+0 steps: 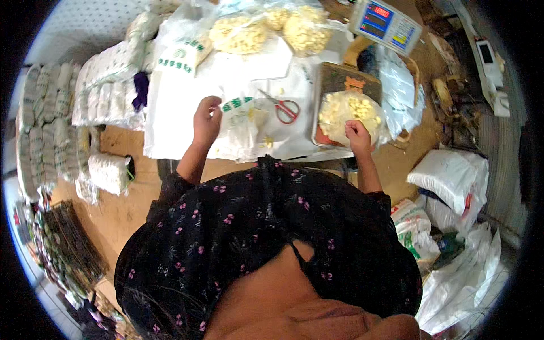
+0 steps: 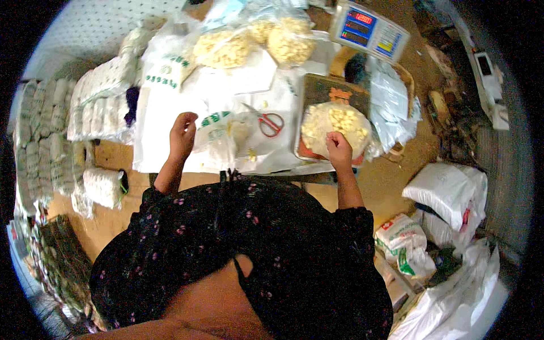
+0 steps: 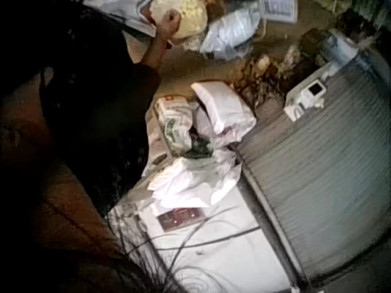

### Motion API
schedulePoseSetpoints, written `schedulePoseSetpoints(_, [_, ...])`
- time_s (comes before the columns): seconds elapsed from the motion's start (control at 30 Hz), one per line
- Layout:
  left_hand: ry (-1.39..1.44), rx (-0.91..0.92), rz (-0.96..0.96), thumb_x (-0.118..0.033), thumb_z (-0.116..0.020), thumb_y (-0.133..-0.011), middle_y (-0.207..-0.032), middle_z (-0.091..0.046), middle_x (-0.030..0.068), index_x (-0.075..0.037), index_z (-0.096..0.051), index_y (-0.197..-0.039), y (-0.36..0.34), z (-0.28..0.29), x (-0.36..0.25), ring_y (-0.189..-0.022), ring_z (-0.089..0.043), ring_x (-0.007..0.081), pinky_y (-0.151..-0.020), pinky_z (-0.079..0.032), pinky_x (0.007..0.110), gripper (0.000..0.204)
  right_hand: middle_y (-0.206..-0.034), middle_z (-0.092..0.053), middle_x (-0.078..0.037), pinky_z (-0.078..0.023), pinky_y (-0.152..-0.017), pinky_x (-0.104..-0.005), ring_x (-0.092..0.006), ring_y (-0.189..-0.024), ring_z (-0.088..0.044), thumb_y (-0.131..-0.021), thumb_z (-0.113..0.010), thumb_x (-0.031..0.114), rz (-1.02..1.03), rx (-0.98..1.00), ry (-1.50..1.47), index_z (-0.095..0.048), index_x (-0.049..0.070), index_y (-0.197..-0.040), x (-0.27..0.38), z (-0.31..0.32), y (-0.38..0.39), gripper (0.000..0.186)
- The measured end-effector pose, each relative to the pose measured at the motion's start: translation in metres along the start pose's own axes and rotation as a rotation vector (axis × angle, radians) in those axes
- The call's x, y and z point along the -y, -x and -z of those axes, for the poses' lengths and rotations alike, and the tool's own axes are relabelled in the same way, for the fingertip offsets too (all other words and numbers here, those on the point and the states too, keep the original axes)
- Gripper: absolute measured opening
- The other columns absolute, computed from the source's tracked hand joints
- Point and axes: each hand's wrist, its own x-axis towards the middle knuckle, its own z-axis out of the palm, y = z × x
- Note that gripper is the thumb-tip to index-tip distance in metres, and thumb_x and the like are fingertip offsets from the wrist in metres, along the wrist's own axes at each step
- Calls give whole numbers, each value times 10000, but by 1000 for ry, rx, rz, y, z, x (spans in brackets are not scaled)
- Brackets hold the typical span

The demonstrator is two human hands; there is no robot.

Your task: The person scoops garlic cloves from a large sack into small plastic bags, weighs each bag on a digital scale, and adjusts the contents to reach a target weight. The person then ties the bags and places them aside.

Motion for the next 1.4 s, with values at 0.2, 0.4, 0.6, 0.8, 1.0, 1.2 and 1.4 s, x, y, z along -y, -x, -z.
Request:
schedulePoseSetpoints(0.2, [79,723,120,-401,-566,-820,-891,-585,93,-5,-563,-996,-8,-174,-81,-743,-569,188,-661,-477,292,433,-887,-583,-90,-492,-592,-297,-181,-672,-576,-808,-578,101,-234,-138,93,-546,36,-929,1,39,-10,142])
schedulePoseSetpoints(0.4, [-196,1015,500,-655,-454,-745,-740,-631,168,-1,-644,-907,-27,-279,-148,-661,-639,230,-592,-510,340,700,-1202,-445,-215,-356,-953,-423,-359,-1109,-448,-740,-478,7,154,-243,676,-408,41,-1234,-10,77,-21,501])
schedulePoseSetpoints(0.6, [-222,1025,379,-349,-506,-825,-747,-610,117,5,-594,-817,-47,-313,-103,-555,-618,224,-485,-508,340,365,-1320,-369,-194,-360,-953,-346,-289,-1156,-442,-785,-436,3,19,-267,12,-266,41,-1351,-23,114,-35,592])
schedulePoseSetpoints(0.8, [-252,1025,-195,-153,-568,-788,-881,-619,62,-68,-604,-954,-77,-278,-76,-726,-615,166,-619,-504,298,190,-1396,-273,-135,-365,-943,-362,-241,-1267,-305,-831,-415,-42,-41,-214,-545,-264,119,-1378,25,132,-18,590])
schedulePoseSetpoints(1.0, [367,693,496,-202,-486,-873,-802,-630,70,-26,-602,-947,-48,-255,-136,-708,-606,152,-617,-492,291,224,-1382,-317,-132,-329,-983,-327,-212,-1257,-325,-844,-420,-37,198,-227,-465,-311,20,-1340,28,147,-16,511])
schedulePoseSetpoints(1.2, [-240,464,36,-309,-462,-887,-806,-627,153,-22,-609,-914,-44,-257,-143,-696,-606,256,-646,-473,349,323,-1174,-539,-121,-393,-922,-319,-216,-1098,-505,-839,-438,-10,82,189,-250,-486,-11,-1189,78,137,-1,353])
schedulePoseSetpoints(1.4, [-364,340,-211,-332,-473,-885,-730,-611,172,-18,-601,-873,-44,-252,-158,-601,-579,299,-592,-465,370,339,-1026,-588,-189,-444,-839,-399,-314,-948,-569,-813,-460,86,401,135,487,-558,1,-1058,44,71,-65,277])
